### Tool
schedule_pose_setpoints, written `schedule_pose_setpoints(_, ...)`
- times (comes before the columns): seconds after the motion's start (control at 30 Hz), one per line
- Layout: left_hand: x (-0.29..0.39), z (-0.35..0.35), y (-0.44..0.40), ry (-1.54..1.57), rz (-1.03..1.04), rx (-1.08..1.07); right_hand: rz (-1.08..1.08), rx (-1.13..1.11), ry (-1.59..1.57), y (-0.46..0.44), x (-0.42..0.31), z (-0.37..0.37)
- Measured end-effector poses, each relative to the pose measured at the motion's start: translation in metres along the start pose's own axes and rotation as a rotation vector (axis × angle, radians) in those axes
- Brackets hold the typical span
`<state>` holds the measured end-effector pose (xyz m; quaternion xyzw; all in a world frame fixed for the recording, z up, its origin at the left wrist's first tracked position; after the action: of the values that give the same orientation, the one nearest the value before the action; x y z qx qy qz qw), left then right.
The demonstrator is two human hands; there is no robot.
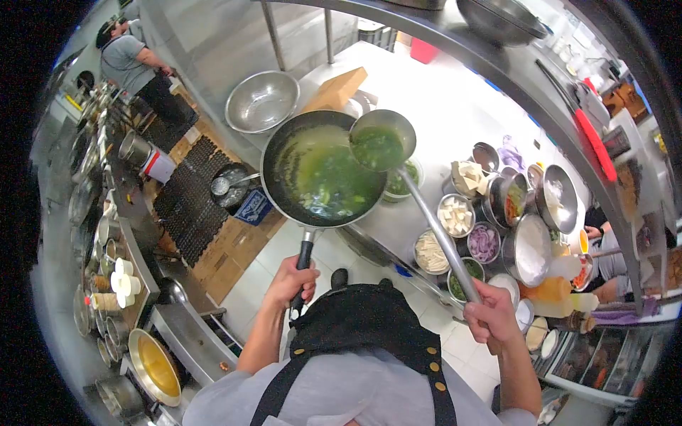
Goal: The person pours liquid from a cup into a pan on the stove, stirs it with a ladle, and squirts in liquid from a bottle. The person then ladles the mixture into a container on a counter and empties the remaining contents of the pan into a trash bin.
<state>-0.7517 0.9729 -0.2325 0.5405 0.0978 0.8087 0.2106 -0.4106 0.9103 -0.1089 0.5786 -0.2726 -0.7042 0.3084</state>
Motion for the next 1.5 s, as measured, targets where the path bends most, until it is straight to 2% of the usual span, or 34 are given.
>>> schedule_pose_setpoints(0.1, -0.003, -0.011, 0.001, 0.001, 0.015, 0.046, -0.053, 0.111, 0.1, -0.016, 0.013, -0.019)
schedule_pose_setpoints(0.17, -0.004, -0.013, 0.0, -0.004, 0.019, 0.039, -0.144, 0.232, 0.31, -0.032, 0.019, -0.027)
schedule_pose_setpoints(0.23, -0.002, -0.016, 0.001, -0.027, 0.021, 0.07, -0.134, 0.29, 0.366, -0.055, 0.036, -0.038)
schedule_pose_setpoints(0.3, -0.005, -0.019, -0.001, -0.016, 0.019, 0.048, -0.418, 0.414, 0.737, -0.071, 0.048, -0.051)
schedule_pose_setpoints(0.33, -0.003, -0.017, 0.0, -0.026, 0.014, 0.067, -0.6, 0.407, 0.775, -0.068, 0.04, -0.038)
schedule_pose_setpoints(0.37, -0.002, -0.017, 0.001, -0.036, 0.008, 0.086, -0.598, 0.407, 0.779, -0.063, 0.038, -0.034)
schedule_pose_setpoints(0.43, -0.009, -0.019, -0.001, -0.018, 0.011, 0.075, -0.148, 0.358, 0.298, -0.058, 0.052, -0.033)
schedule_pose_setpoints(0.57, -0.011, -0.015, -0.006, 0.054, 0.017, 0.035, -0.11, 0.201, 0.084, -0.041, 0.047, -0.039)
schedule_pose_setpoints(0.7, -0.015, -0.008, -0.015, 0.055, 0.012, -0.065, -0.135, 0.221, 0.271, -0.018, 0.026, -0.041)
schedule_pose_setpoints(0.77, -0.013, -0.001, -0.02, 0.054, 0.012, -0.08, -0.429, 0.245, 0.912, -0.01, -0.003, -0.016)
schedule_pose_setpoints(0.8, -0.011, 0.004, -0.022, 0.059, 0.015, -0.07, -0.395, 0.295, 1.084, 0.001, -0.018, -0.002)
schedule_pose_setpoints(0.93, -0.01, 0.014, -0.031, 0.032, 0.054, -0.071, -0.471, 0.31, 1.18, 0.0, -0.022, 0.01)
schedule_pose_setpoints(1.03, -0.009, 0.02, -0.035, -0.023, 0.058, -0.046, -0.416, 0.289, 1.209, 0.003, -0.023, 0.015)
schedule_pose_setpoints(1.1, -0.002, 0.023, -0.035, -0.02, 0.07, -0.033, -0.285, 0.213, 1.057, -0.002, -0.02, 0.008)
schedule_pose_setpoints(1.17, -0.003, 0.02, -0.037, -0.003, 0.089, -0.034, -0.337, 0.226, 1.084, -0.002, -0.02, 0.007)
schedule_pose_setpoints(1.23, 0.0, 0.02, -0.035, -0.002, 0.086, -0.03, -0.515, 0.338, 1.222, 0.002, -0.028, 0.01)
schedule_pose_setpoints(1.37, -0.001, 0.018, -0.035, -0.007, 0.088, -0.008, -0.514, 0.366, 1.201, 0.0, -0.032, 0.013)
schedule_pose_setpoints(1.5, 0.001, 0.02, -0.036, 0.004, 0.111, -0.002, -0.498, 0.301, 1.148, -0.006, -0.02, 0.007)
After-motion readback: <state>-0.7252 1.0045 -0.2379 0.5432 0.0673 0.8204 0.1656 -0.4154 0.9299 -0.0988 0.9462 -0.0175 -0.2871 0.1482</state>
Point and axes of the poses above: each hand's wrist, its own y-axis away from the middle knuckle, its own z-axis out of the palm, x = y × z, the point moved 7 cm from there along -y, towards the middle knuckle, and after that the axes turned 11 degrees about z, right-handed, at the moved point
